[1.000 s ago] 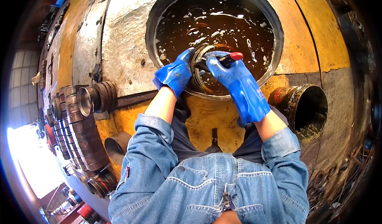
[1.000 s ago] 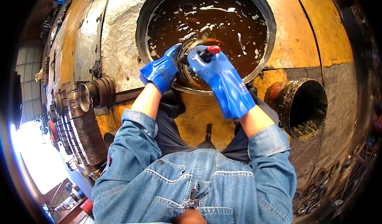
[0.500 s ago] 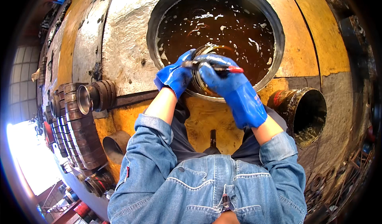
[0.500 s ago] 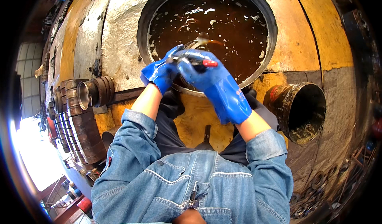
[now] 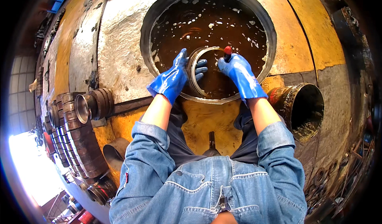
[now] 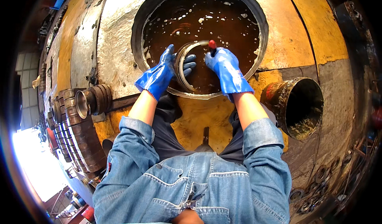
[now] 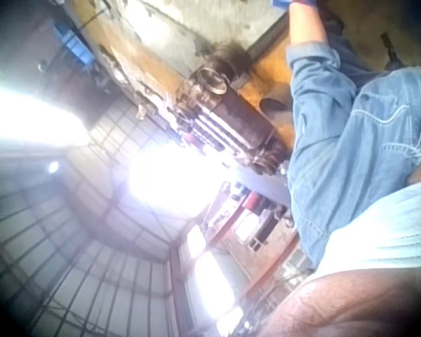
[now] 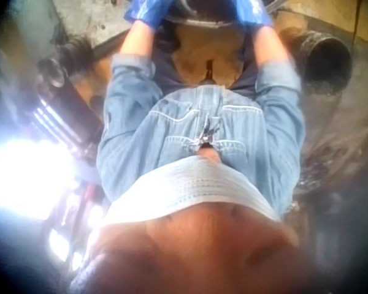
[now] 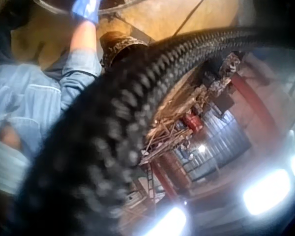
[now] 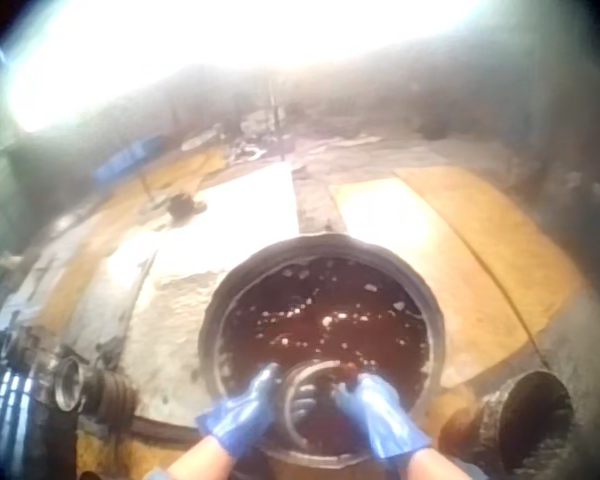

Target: The person cleans metal rings by dipping them into a bucket of liquid and scrubbing them with a brush. They lift each ring, apply the brush across its surface, and place it into another container or onto the floor.

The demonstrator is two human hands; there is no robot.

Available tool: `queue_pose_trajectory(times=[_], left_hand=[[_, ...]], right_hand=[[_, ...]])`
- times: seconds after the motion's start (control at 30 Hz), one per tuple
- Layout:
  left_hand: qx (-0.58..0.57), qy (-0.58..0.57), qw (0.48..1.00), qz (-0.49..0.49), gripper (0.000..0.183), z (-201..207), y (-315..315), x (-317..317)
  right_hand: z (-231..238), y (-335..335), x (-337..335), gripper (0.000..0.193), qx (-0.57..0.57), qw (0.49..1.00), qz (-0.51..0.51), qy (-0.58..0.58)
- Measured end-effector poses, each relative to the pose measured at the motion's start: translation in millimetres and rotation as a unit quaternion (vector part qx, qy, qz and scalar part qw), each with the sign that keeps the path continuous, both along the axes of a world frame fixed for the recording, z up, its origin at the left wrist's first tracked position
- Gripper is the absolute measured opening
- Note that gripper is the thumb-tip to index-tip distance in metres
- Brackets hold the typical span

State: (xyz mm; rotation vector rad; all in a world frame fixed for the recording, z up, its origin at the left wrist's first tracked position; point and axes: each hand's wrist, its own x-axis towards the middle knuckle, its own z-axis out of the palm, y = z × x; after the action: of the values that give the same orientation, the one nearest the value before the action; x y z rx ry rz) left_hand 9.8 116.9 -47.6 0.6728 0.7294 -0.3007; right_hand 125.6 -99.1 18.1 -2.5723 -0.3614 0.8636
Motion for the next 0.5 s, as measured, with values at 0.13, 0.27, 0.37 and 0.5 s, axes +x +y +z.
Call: queue_pose_trajectory(times=[0.13,0.27,0.37,0.5], left_hand=[[0.089,0.011,0.995,0.048,0.083,16,-15,-4],[0.032,0.06,0.995,0.075,0.096,9,-11,6],[0.036,0.034,0.999,-0.015,0.1,19,-19,12],[0.043,0.042,0.998,0.009,0.094,15,-6,2]], right_hand=[[17,14,-14,0.038,0.339,0.929,-0.066,0.131],[22,37,-29,0.041,0.302,0.953,0.025,-0.01],[-28,26,20,0.046,0.258,0.958,-0.084,-0.087],[11,15,21,0.036,0.313,0.934,-0.165,0.051]])
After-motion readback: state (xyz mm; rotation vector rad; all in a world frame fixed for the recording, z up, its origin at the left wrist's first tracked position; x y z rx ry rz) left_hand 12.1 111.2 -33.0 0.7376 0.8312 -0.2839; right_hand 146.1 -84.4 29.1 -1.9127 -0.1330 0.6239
